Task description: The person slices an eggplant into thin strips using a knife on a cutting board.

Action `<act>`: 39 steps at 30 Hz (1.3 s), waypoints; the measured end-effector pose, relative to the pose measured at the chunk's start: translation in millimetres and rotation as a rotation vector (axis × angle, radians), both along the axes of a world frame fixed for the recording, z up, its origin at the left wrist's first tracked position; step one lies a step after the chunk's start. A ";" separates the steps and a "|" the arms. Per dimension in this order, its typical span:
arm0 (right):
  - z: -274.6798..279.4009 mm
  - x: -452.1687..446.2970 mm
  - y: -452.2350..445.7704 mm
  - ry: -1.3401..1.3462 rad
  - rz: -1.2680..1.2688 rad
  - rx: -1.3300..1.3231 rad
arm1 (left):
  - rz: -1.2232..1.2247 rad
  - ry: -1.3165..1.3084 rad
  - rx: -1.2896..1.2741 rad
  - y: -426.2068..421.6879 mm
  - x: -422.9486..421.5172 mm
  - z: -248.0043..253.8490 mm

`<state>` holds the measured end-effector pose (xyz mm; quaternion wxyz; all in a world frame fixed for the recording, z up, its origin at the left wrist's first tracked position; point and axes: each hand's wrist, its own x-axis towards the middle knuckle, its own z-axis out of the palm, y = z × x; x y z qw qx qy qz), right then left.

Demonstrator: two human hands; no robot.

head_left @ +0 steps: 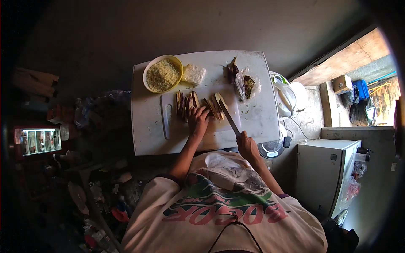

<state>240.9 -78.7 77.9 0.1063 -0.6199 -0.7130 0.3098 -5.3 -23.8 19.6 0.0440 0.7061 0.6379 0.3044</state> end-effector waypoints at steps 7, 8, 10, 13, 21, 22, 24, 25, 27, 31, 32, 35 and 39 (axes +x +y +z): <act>13.5 14.2 -8.8 -0.029 0.033 -0.015 | 0.038 -0.015 0.032 -1.2 -3.5 1.8; 13.8 17.3 -9.9 -0.035 0.047 -0.010 | 0.045 -0.019 0.035 -0.9 -3.9 -0.7; 12.8 22.0 -10.9 -0.039 0.066 -0.004 | 0.052 -0.019 0.023 -0.7 -5.1 -3.6; 9.3 27.0 -13.1 -0.077 0.084 0.018 | 0.067 -0.007 -0.009 -3.7 -4.1 -3.2; -17.4 17.9 -8.2 -0.049 0.058 -0.008 | 0.061 -0.012 -0.050 -7.0 -1.8 -11.5; -20.9 14.3 -6.5 -0.047 0.056 -0.007 | 0.060 -0.030 -0.045 -7.9 -1.6 -11.8; -27.5 3.4 -2.2 0.029 0.069 -0.095 | 0.060 -0.047 -0.039 -7.7 -1.5 -10.0; -33.0 -3.1 -0.6 0.029 0.072 -0.094 | 0.073 -0.055 -0.051 -8.3 -1.2 -7.3; -39.8 -20.5 4.0 0.165 0.065 -0.098 | 0.097 -0.061 -0.060 -9.7 -2.9 -7.5; -44.1 -53.7 11.4 0.258 0.115 -0.102 | 0.123 -0.112 -0.016 -17.0 -8.8 1.2; -45.0 -61.6 11.0 0.282 0.122 -0.105 | 0.148 -0.100 -0.025 -19.2 -9.6 8.5; -45.3 -86.1 11.1 0.328 0.076 -0.344 | 0.187 -0.119 0.001 -25.8 -18.3 11.4; -56.7 -109.4 9.6 0.318 0.152 -0.263 | 0.329 -0.070 -0.007 -36.2 -26.9 14.3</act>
